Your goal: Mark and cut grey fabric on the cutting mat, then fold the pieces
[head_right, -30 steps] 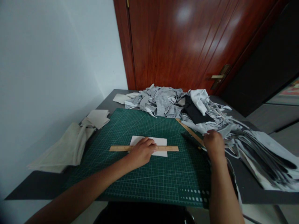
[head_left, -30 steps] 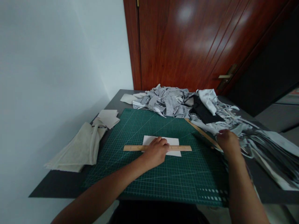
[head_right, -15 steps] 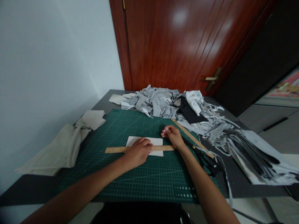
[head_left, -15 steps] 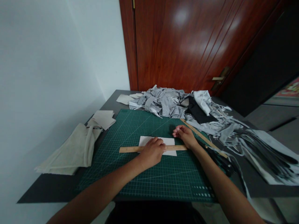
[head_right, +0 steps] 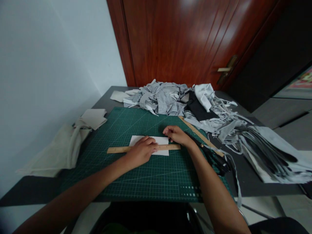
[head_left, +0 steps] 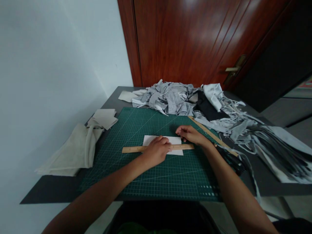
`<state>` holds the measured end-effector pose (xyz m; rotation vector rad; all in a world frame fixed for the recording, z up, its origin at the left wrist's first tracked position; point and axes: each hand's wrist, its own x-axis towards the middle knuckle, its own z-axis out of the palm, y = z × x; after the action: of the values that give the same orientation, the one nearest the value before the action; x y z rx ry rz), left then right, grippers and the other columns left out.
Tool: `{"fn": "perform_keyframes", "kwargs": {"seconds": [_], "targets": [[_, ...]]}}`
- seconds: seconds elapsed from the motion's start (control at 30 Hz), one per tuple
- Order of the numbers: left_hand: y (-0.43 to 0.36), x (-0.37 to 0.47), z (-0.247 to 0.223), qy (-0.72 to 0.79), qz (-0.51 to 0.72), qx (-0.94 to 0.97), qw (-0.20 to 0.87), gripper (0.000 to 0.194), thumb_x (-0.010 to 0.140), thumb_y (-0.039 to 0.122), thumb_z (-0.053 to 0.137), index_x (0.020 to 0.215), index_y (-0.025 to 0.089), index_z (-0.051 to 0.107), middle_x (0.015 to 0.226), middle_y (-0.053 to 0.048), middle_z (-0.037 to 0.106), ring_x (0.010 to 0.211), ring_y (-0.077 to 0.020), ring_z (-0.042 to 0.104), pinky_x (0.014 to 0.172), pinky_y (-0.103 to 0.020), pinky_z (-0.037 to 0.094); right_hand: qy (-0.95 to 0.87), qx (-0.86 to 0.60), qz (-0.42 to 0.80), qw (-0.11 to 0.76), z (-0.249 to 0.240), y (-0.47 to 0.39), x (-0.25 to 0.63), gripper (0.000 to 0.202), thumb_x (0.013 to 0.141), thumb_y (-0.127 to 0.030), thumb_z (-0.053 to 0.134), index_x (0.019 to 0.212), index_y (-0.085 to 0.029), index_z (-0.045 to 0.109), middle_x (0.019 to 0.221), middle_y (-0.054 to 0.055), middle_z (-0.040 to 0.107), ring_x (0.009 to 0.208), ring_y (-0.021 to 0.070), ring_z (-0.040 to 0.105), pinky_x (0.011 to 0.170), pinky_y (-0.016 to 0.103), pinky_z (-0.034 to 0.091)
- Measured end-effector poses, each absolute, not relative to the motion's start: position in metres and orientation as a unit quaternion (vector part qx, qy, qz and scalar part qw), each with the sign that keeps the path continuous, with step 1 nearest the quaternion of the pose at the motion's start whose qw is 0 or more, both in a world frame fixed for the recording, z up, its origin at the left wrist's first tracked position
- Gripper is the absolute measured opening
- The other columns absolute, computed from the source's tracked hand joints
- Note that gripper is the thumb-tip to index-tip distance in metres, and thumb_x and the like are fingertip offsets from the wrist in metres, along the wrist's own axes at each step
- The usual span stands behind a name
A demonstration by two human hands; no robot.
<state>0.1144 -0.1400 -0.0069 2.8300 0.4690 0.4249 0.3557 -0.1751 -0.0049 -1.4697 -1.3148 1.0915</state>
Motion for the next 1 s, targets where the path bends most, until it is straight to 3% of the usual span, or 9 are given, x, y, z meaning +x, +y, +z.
{"fn": "perform_keyframes", "kwargs": {"seconds": [0.13,0.3,0.57,0.67,0.8,1.0], "targets": [[-0.139,0.115,-0.009,0.161,0.147,0.967,0.133,0.015,0.096,0.018,0.056,0.101,0.019,0.071,0.104,-0.005,0.062,0.102,-0.0232,0.051,0.092,-0.039,0.046,-0.668,-0.542,0.380,0.341,0.008,-0.190,0.343,0.023,0.088,-0.039,0.063,0.083,-0.017,0.068,0.074,-0.001,0.060,0.067,0.0131,0.050,0.059,0.024,0.038],[-0.143,0.116,-0.010,0.183,0.164,0.956,0.162,0.018,0.095,0.015,0.057,0.106,0.023,0.070,0.115,-0.005,0.059,0.108,-0.0235,0.050,0.097,-0.041,0.046,-0.696,-0.544,0.394,0.252,0.006,-0.194,0.332,0.015,0.081,-0.031,0.067,0.085,-0.017,0.070,0.067,-0.005,0.050,0.061,0.0115,0.042,0.056,0.023,0.030],[-0.147,0.115,-0.012,0.204,0.209,0.947,0.138,0.028,0.090,0.013,0.063,0.117,0.021,0.061,0.143,-0.010,0.043,0.130,-0.0288,0.039,0.112,-0.051,0.039,-0.693,-0.627,0.292,0.203,0.005,-0.188,0.343,0.013,0.077,-0.031,0.070,0.080,-0.019,0.073,0.068,-0.003,0.057,0.065,0.0132,0.048,0.059,0.024,0.032],[-0.148,0.115,-0.011,0.196,0.203,0.951,0.131,0.025,0.091,0.012,0.061,0.114,0.021,0.060,0.143,-0.009,0.043,0.129,-0.0286,0.039,0.112,-0.052,0.040,-0.687,-0.641,0.283,0.193,0.012,-0.192,0.345,0.017,0.079,-0.036,0.069,0.082,-0.019,0.072,0.070,-0.002,0.059,0.065,0.0138,0.049,0.058,0.025,0.032],[-0.148,0.115,-0.010,0.187,0.197,0.954,0.129,0.019,0.091,0.012,0.060,0.109,0.020,0.061,0.143,-0.009,0.043,0.129,-0.0282,0.039,0.112,-0.050,0.040,-0.688,-0.638,0.311,0.151,0.018,-0.199,0.347,0.028,0.070,-0.042,0.080,0.085,-0.020,0.071,0.075,-0.002,0.062,0.068,0.0149,0.053,0.058,0.025,0.033],[-0.144,0.114,-0.014,0.177,0.201,0.956,0.122,0.023,0.091,0.013,0.062,0.113,0.020,0.063,0.142,-0.009,0.043,0.129,-0.0280,0.039,0.112,-0.050,0.040,-0.665,-0.677,0.280,0.142,0.008,-0.197,0.371,0.024,0.074,-0.041,0.077,0.083,-0.020,0.070,0.080,0.000,0.064,0.074,0.0175,0.057,0.060,0.025,0.036]]}}
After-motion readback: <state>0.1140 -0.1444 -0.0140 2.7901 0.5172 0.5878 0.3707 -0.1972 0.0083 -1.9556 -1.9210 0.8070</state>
